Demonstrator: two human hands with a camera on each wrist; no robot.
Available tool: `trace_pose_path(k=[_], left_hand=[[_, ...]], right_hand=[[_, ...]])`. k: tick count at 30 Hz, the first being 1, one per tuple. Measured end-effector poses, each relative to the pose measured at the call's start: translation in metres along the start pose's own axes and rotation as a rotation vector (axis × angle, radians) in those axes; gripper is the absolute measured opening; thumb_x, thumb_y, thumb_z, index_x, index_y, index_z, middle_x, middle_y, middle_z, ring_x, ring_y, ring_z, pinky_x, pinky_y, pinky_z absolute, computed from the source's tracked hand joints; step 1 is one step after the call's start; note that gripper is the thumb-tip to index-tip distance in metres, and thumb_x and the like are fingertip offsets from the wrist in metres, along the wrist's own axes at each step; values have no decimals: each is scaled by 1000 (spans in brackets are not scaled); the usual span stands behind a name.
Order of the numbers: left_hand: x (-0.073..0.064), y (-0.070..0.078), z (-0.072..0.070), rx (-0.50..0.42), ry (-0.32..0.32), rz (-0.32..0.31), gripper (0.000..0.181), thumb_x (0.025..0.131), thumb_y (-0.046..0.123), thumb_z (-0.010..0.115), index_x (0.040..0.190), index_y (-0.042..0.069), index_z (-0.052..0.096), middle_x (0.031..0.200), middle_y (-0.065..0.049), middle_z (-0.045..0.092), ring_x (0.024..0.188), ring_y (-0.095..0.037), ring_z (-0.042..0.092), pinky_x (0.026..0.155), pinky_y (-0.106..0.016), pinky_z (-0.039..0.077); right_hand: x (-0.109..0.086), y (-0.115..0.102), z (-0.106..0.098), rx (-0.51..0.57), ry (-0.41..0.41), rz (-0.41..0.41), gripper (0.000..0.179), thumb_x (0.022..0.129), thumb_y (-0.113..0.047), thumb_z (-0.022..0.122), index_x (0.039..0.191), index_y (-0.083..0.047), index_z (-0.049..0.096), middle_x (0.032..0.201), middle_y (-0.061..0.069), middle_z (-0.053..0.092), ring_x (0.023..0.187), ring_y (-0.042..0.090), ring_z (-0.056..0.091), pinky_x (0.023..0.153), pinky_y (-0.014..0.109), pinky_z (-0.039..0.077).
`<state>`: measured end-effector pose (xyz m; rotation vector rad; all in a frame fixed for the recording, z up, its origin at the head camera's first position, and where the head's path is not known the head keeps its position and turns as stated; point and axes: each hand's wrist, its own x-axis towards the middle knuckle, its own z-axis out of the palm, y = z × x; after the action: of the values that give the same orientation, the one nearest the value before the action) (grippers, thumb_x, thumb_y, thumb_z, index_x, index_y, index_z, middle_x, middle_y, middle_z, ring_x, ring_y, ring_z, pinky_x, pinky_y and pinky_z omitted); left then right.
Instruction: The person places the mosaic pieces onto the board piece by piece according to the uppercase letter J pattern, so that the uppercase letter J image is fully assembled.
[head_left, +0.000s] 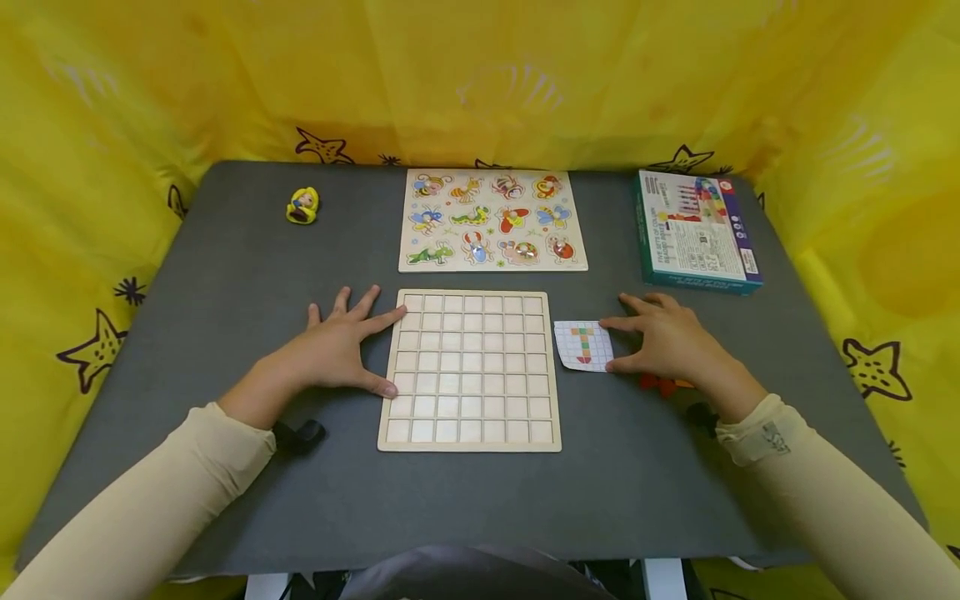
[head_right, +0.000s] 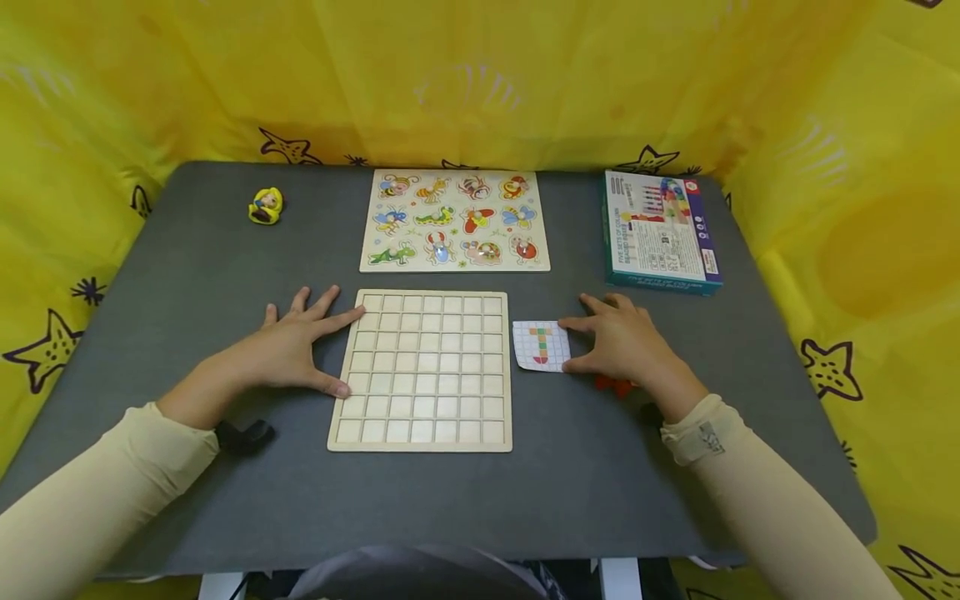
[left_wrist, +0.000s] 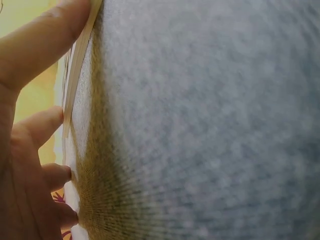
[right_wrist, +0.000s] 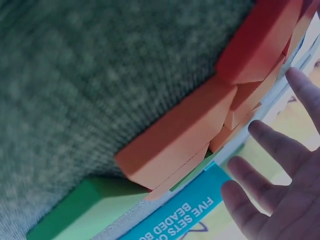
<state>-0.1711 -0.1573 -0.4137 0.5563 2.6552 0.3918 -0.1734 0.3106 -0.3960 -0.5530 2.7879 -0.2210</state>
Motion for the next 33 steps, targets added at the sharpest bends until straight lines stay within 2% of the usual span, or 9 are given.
trace_pose_path(k=[13,17,20,26,33], left_hand=[[0,5,3,43,10,-9,126,52,88,67,157,38,20,162,-17,-1,141,-53,-9,95,-81,-3],[0,5,3,33,6,-18,126,52,89,67,157,40,18,163,-15,-4,141,-51,-12,96,-80,-5],[0,3,4,20,12,-18,125,52,88,68,156,41,18,163,-14,-4,142,-49,-13,97,-79,-5],[-3,2,5,10,-9,5,123,58,86,67,158,38,14,162,-15,-9,141,-48,-19,96,-78,-10],[-5,-1,7,-1,-46,23,120,63,87,61,158,37,6,161,-12,-18,139,-44,-28,96,-75,-17]], right_hand=[[-3,1,1,33,-1,-2,73,76,-54,79,138,-20,60,152,25,33,134,54,23,98,73,22],[-4,5,-3,97,20,-12,77,75,-57,79,139,-18,59,152,24,34,135,54,22,101,72,19],[-9,9,-14,168,40,-3,78,75,-57,79,139,-16,59,153,21,33,136,53,20,103,70,17],[-25,26,-37,277,78,39,76,79,-51,79,141,-14,56,154,14,35,138,46,25,103,66,24],[-42,58,-42,332,80,137,70,83,-49,76,141,-16,56,143,15,50,126,43,44,97,62,35]])
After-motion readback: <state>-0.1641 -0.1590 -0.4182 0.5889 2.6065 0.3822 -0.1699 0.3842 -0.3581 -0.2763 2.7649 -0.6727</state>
